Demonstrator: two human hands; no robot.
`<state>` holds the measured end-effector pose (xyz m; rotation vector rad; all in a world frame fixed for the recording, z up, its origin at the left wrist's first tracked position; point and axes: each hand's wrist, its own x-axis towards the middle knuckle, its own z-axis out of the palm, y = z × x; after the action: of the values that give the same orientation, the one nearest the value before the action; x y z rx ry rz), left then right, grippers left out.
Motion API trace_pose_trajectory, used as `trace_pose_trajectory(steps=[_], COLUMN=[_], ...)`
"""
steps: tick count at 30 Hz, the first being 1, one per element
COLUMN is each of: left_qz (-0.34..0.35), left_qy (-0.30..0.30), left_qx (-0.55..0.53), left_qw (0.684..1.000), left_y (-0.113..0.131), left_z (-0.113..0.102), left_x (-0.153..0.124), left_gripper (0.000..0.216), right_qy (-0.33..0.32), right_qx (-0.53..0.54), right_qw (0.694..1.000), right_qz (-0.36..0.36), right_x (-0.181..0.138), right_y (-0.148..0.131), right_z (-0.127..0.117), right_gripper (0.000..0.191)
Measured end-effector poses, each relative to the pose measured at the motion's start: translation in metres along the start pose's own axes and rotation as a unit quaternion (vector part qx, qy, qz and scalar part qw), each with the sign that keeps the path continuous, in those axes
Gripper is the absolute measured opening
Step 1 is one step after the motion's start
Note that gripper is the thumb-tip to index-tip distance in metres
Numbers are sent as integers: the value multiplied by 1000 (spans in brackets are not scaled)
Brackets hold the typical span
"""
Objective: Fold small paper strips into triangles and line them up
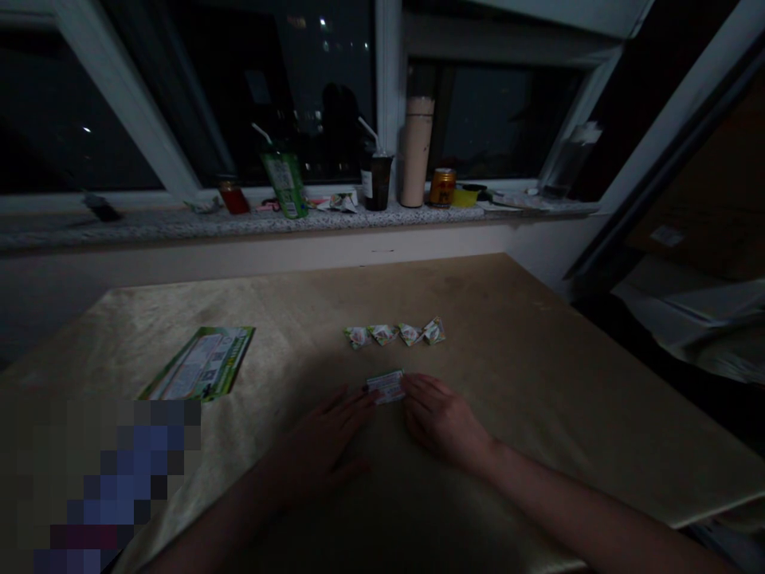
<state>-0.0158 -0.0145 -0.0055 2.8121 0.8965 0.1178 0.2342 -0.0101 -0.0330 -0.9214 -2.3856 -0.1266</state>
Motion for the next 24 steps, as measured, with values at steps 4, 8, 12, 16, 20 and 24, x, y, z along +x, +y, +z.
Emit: trace_pose_trajectory(steps=[4,8,12,16,20,24], left_qz=[-3,-10,-23,-31,-27,-47], left_qy=[1,-5,0,-3,0,16], left_qx=[0,23,41,46,40,49], left_qw=[1000,1000,999,998,999,998], left_y=[1,0,-2,-6,-8,-7], left_z=[1,2,1,-2,0,4], left_x=[3,2,-3,-9,-8,-3], left_gripper=[71,66,62,62,64,67], right_qy=[-68,-109,-111,-106,-101,-119], right_qx=[58,79,97,112,115,117], right_qw=[996,991,989,988,988,986], right_qz=[-9,6,14,16,12,-2], right_x=[2,3,5,6,6,5], right_y=[0,2,4,4,3,3], right_z=[-1,-3,-6,-8,-6,-5], right_gripper=[35,34,32,30,33,37])
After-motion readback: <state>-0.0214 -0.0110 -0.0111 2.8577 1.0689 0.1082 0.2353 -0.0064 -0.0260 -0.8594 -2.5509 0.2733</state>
